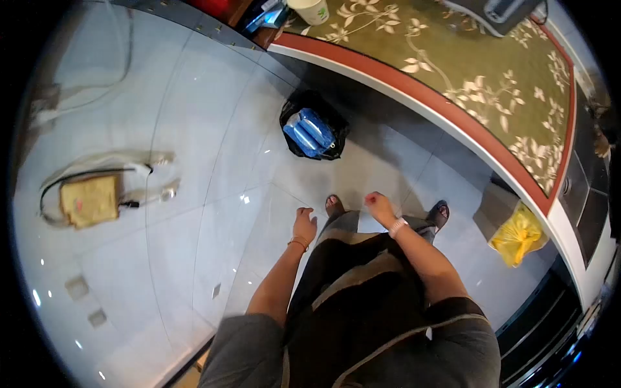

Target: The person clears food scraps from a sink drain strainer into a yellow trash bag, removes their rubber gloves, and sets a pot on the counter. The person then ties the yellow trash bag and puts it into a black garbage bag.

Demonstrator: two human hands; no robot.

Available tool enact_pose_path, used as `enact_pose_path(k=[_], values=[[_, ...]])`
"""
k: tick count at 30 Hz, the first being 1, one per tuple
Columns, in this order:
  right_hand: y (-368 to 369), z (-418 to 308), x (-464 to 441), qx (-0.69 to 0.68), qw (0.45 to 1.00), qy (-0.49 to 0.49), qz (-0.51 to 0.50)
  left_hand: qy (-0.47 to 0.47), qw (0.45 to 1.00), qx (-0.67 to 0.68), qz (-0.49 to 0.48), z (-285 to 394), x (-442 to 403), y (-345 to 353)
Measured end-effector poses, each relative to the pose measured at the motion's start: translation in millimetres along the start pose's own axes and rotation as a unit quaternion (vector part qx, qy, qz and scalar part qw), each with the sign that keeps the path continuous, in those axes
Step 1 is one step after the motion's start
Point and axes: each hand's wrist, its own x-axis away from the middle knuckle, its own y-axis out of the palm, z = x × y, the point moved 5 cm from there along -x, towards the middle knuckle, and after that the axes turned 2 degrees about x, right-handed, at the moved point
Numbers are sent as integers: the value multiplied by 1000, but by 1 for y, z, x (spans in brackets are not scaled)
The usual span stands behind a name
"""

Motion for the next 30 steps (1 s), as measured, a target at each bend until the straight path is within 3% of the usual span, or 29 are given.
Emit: enact_pose_path(k=[1,2,3,5,6,7,8,10,11,13,14,17,18,19,20,21,23,24,26,27,29,30], values=[[39,12,-23,-178,969,146,-92,-15,999,26,16,-20,-18,-4],[82,16,-45,-346,877,283,-176,-31,998,53,32,-42,-37,-4],[110,17,-69,-375,862,300,-164,32,997,8,70,-70,-50,-1],[165,35,-114,-401,843,323,-154,-60,991,108,51,-127,-68,11],[190,59,-136,-407,841,348,-82,-167,962,215,36,-118,-71,-2],[208,76,-155,-412,834,368,-8,-169,962,213,30,-132,-78,-1],[216,73,-178,-411,834,368,-5,-212,946,243,26,-153,-88,5],[206,58,-202,-435,778,422,166,-249,935,250,32,-172,-104,5],[210,64,-219,-433,778,423,167,-250,935,251,31,-182,-117,8],[211,64,-253,-573,746,287,179,-260,913,311,38,-204,-141,11],[207,62,-262,-591,764,206,156,-245,914,320,39,-211,-155,12],[226,109,-278,-560,815,124,79,-210,893,394,62,-228,-205,17],[223,117,-274,-269,959,13,87,-218,889,396,72,-227,-221,15],[213,107,-265,56,982,-69,164,-226,885,399,82,-228,-236,12],[219,119,-261,-270,950,12,154,-199,885,409,96,-231,-250,8],[219,110,-251,-565,810,91,126,-173,884,419,111,-235,-262,6],[193,98,-222,-388,918,10,85,-171,890,395,151,-230,-288,-6],[202,129,-214,-460,882,99,29,-128,916,340,170,-226,-304,-15],[183,165,-186,-371,895,225,-105,-55,936,277,211,-228,-340,-2],[165,157,-190,-366,897,224,-108,-57,933,282,215,-233,-352,6],[141,126,-185,-492,787,313,-203,-60,940,312,122,-235,-371,25],[132,163,-194,-412,813,318,-263,-58,939,328,80,-232,-372,32]])
